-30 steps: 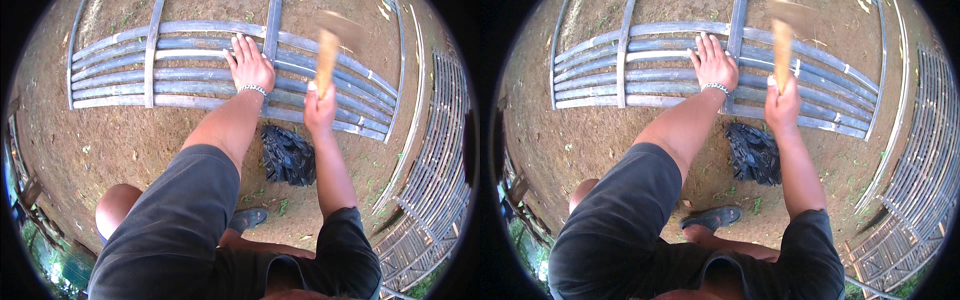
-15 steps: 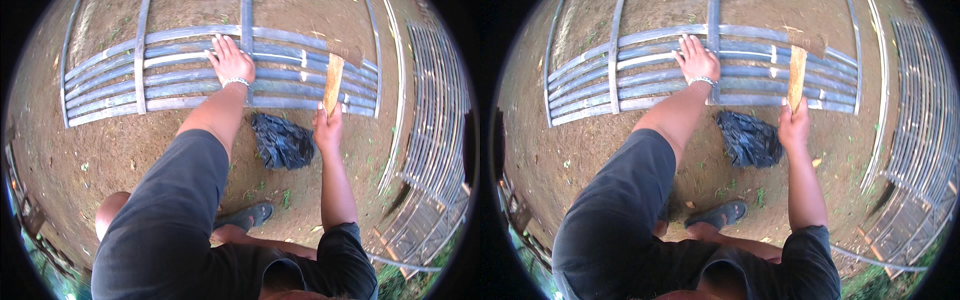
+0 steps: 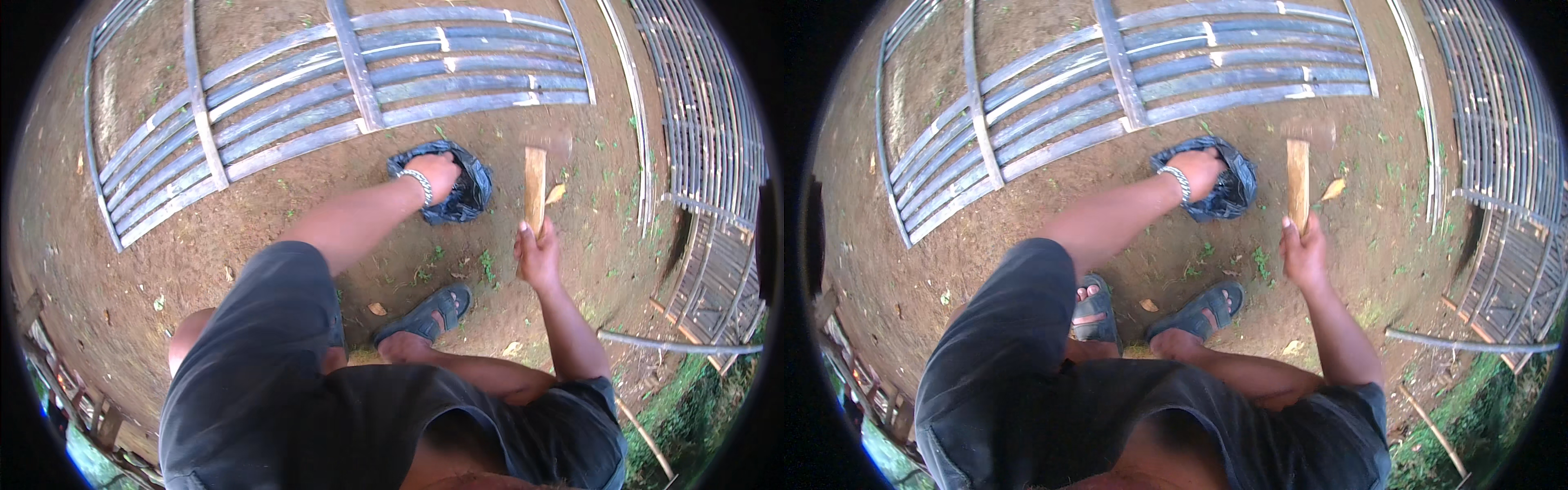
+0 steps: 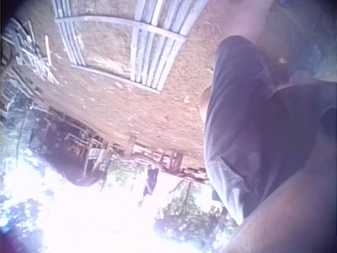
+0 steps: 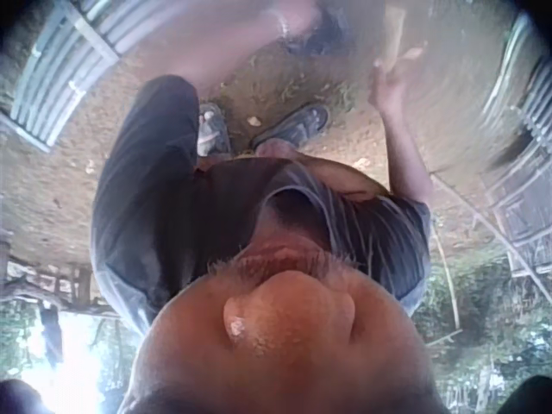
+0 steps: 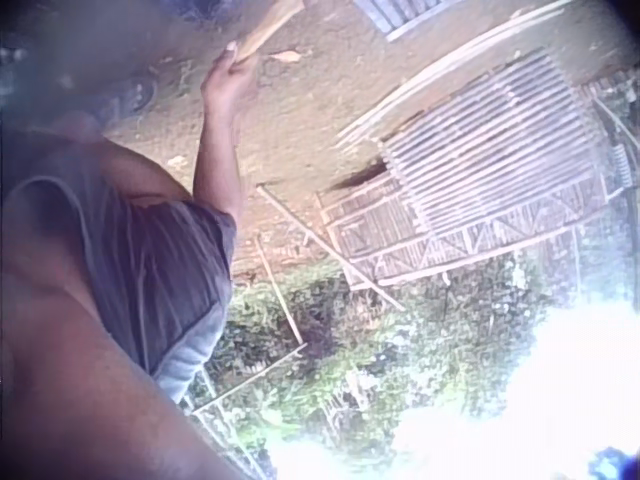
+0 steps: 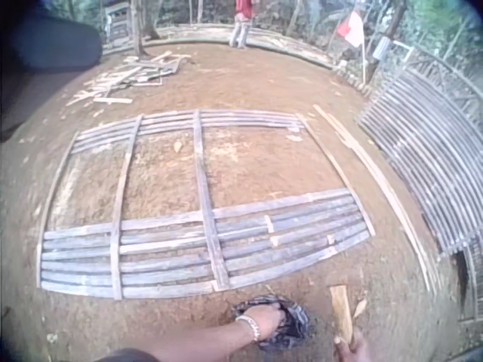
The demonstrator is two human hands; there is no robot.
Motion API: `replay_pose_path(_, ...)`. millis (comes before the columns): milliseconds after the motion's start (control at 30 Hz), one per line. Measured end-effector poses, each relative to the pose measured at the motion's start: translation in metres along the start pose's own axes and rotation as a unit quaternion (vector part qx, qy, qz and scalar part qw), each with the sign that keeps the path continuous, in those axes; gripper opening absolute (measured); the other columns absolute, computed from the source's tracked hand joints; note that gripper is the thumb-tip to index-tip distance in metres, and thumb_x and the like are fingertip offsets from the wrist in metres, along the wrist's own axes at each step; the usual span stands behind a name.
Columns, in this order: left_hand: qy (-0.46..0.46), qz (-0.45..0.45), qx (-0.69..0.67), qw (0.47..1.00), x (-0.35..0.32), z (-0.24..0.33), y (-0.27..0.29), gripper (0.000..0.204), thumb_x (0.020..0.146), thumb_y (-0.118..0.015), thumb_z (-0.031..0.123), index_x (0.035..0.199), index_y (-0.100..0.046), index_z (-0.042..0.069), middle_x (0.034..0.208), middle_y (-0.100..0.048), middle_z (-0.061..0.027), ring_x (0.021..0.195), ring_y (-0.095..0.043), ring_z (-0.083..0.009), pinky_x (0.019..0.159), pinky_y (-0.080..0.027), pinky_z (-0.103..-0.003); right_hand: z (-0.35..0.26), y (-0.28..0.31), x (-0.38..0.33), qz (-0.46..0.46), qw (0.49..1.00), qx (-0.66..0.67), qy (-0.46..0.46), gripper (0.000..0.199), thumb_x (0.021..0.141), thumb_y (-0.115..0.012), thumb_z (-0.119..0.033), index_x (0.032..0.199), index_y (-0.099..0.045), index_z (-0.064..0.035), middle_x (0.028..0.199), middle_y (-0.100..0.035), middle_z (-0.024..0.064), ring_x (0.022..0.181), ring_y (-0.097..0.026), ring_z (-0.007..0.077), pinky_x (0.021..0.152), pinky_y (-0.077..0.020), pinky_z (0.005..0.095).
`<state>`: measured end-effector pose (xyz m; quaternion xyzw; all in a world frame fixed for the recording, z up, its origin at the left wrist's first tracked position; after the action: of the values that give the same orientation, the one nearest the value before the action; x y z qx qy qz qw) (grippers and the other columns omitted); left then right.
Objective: The person uses a hammer to drive nails into a metal grate structure lying on the ground. They repeatedly pick up nails from a black plastic bag and hammer them into the metal frame.
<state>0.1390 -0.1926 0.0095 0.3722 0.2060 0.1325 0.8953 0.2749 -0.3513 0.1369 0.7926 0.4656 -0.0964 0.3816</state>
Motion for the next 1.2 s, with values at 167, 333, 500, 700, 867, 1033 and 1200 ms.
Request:
replay_pose_path(167, 0.012, 0.023, 0.033, 0.999, 0.0, 0.01, -0.003, 0.02, 0.086, -0.06, 0.012, 0.095, -0.077, 0.005, 0.109, -0.071, -0.0194, 0.099, -0.073, -0.035, 0.082, -0.06, -0.046, 0.003, -0.023, -0.019, -0.038, 0.999, -0.021, 0.01, 0.02, 0.104, -0.062, -0.022, 0.106, -0.052, -0.0056, 0.066, -0.054, -0.0012, 0.053, -0.052, 0.0083, 0.049, -0.0424, 0.0265)
replay_pose_path(333, -0.003, 0.011, 0.045, 0.999, 0.001, 0.018, 0.002, 0.019, 0.086, -0.061, 0.012, 0.092, -0.078, 0.007, 0.103, -0.076, -0.0167, 0.096, -0.075, -0.0325, 0.079, -0.06, -0.045, -0.002, -0.032, -0.024, -0.05, 0.998, -0.025, 0.0, 0.021, 0.103, -0.062, -0.022, 0.111, -0.053, -0.005, 0.067, -0.055, -0.0011, 0.055, -0.053, 0.0085, 0.05, -0.0433, 0.0271)
replay_pose_path(500, -0.011, -0.026, 0.052, 0.998, 0.0, 0.011, 0.002, 0.018, 0.085, -0.063, 0.012, 0.095, -0.078, 0.009, 0.103, -0.076, -0.015, 0.099, -0.074, -0.0328, 0.084, -0.059, -0.045, -0.014, -0.041, -0.011, -0.073, 0.997, -0.028, 0.009, 0.025, 0.103, -0.064, -0.022, 0.118, -0.055, -0.0047, 0.073, -0.056, -0.0002, 0.059, -0.054, 0.0087, 0.054, -0.0456, 0.0286)
replay_pose_path(700, 0.057, 0.077, -0.201, 0.975, -0.006, 0.008, 0.044, 0.017, 0.094, -0.062, 0.016, 0.095, -0.074, 0.004, 0.094, -0.076, -0.0103, 0.084, -0.073, -0.0239, 0.074, -0.057, -0.039, -0.03, -0.042, 0.006, 0.005, 0.994, -0.046, 0.102, 0.025, 0.099, -0.068, -0.018, 0.117, -0.058, -0.0056, 0.075, -0.06, 0.0007, 0.057, -0.056, 0.0085, 0.052, -0.0465, 0.0279)
replay_pose_path(867, 0.167, 0.142, -0.692, 0.687, -0.026, 0.014, 0.048, 0.017, 0.097, -0.071, 0.025, 0.096, -0.071, 0.008, 0.087, -0.073, 0.0011, 0.072, -0.064, -0.0073, 0.064, -0.05, -0.027, -0.091, -0.063, 0.027, 0.037, 0.987, 0.137, 0.081, 0.02, 0.095, -0.071, -0.009, 0.109, -0.057, -0.0055, 0.076, -0.063, 0.0014, 0.054, -0.056, 0.0078, 0.048, -0.0464, 0.0256)
replay_pose_path(1033, 0.135, 0.151, -0.855, 0.478, -0.042, 0.038, 0.087, 0.011, 0.101, -0.065, 0.022, 0.1, -0.066, 0.011, 0.095, -0.073, -0.0008, 0.081, -0.067, -0.0104, 0.067, -0.053, -0.029, -0.151, -0.069, 0.03, 0.07, 0.969, 0.197, 0.134, 0.018, 0.093, -0.069, -0.003, 0.105, -0.056, -0.004, 0.079, -0.063, 0.0021, 0.057, -0.059, 0.0081, 0.049, -0.0484, 0.0249)
replay_pose_path(1200, 0.106, 0.158, -0.871, 0.454, -0.043, 0.044, 0.132, 0.013, 0.102, -0.065, 0.023, 0.102, -0.067, 0.011, 0.099, -0.073, -0.0002, 0.085, -0.067, -0.0104, 0.074, -0.053, -0.028, -0.205, -0.06, 0.038, 0.094, 0.973, 0.142, 0.158, 0.021, 0.091, -0.071, -0.001, 0.105, -0.055, -0.0033, 0.082, -0.064, 0.0028, 0.06, -0.06, 0.0088, 0.051, -0.0492, 0.0253)
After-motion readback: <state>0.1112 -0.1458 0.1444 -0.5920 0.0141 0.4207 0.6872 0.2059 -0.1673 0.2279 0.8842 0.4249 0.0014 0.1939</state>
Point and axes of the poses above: each hand's wrist, its own x-axis towards the middle knuckle, its own y-axis out of the back of the hand, z = x × y, the point moved 9 cm from there along x, towards the middle knuckle
